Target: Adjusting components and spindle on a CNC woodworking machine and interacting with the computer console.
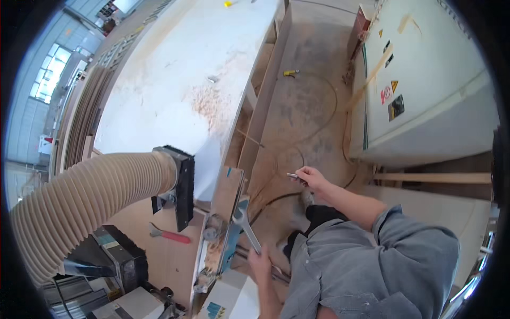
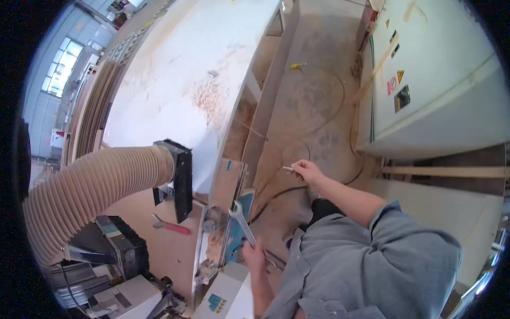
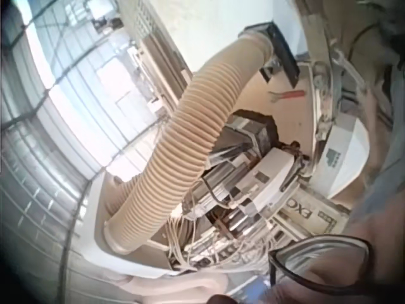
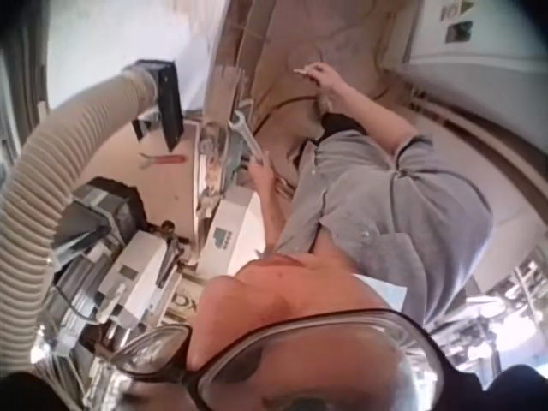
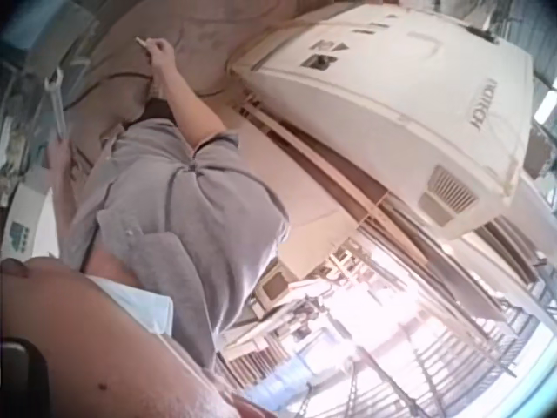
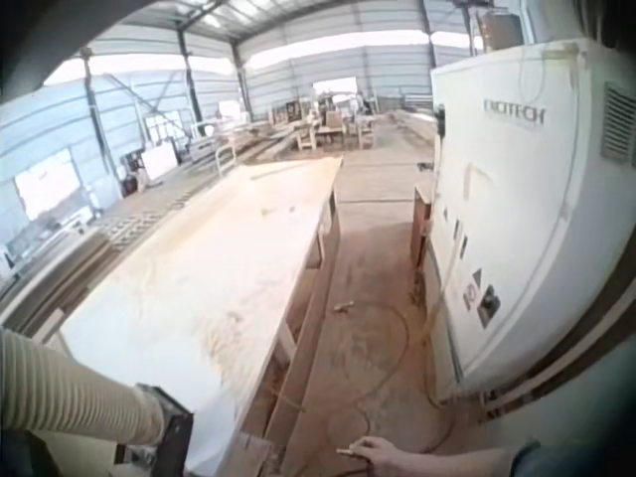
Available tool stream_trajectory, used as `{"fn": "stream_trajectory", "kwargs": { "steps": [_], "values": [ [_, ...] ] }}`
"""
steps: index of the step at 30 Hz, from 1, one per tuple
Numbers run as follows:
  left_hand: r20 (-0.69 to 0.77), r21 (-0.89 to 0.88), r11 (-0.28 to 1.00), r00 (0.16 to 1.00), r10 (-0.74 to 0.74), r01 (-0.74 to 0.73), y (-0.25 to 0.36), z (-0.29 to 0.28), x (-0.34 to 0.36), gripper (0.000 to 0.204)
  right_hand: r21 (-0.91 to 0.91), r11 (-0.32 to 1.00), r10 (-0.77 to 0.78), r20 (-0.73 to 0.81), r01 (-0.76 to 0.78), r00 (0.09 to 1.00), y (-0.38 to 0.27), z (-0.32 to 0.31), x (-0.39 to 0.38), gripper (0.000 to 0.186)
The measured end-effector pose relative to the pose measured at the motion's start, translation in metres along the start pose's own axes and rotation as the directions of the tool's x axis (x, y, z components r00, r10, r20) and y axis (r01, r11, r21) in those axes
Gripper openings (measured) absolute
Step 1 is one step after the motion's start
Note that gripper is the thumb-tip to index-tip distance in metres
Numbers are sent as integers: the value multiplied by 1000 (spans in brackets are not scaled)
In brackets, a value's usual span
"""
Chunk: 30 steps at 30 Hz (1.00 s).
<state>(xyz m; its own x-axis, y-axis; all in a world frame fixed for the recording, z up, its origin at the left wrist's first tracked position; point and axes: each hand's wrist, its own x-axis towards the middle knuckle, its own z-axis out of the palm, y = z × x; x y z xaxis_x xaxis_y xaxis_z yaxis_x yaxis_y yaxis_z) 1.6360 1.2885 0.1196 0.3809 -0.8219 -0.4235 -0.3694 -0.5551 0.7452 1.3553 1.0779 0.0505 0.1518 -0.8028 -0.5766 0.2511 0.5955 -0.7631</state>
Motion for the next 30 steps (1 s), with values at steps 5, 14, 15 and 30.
{"fn": "stream_trajectory", "kwargs": {
  "steps": [5, 14, 15, 30],
  "values": [
    [51, -456, 888, 998, -35, 55, 161, 45, 123, 16, 136, 985, -111, 46, 104, 993, -73, -12, 41, 13],
    [2, -759, 651, 1000, -23, 17, 267, 61, 312, 13, -132, 880, -444, 110, 456, 889, -243, 63, 205, 11],
    [-30, -738, 674, 999, 19, -35, 271, 64, 328, 18, -224, 860, -457, 64, 459, 887, -256, 73, 227, 12],
    [-381, -307, 900, 906, 184, -311, 236, 131, 248, 32, -94, -771, -117, 993, 630, 5, -336, 196, 402, 10]
  ]
}}
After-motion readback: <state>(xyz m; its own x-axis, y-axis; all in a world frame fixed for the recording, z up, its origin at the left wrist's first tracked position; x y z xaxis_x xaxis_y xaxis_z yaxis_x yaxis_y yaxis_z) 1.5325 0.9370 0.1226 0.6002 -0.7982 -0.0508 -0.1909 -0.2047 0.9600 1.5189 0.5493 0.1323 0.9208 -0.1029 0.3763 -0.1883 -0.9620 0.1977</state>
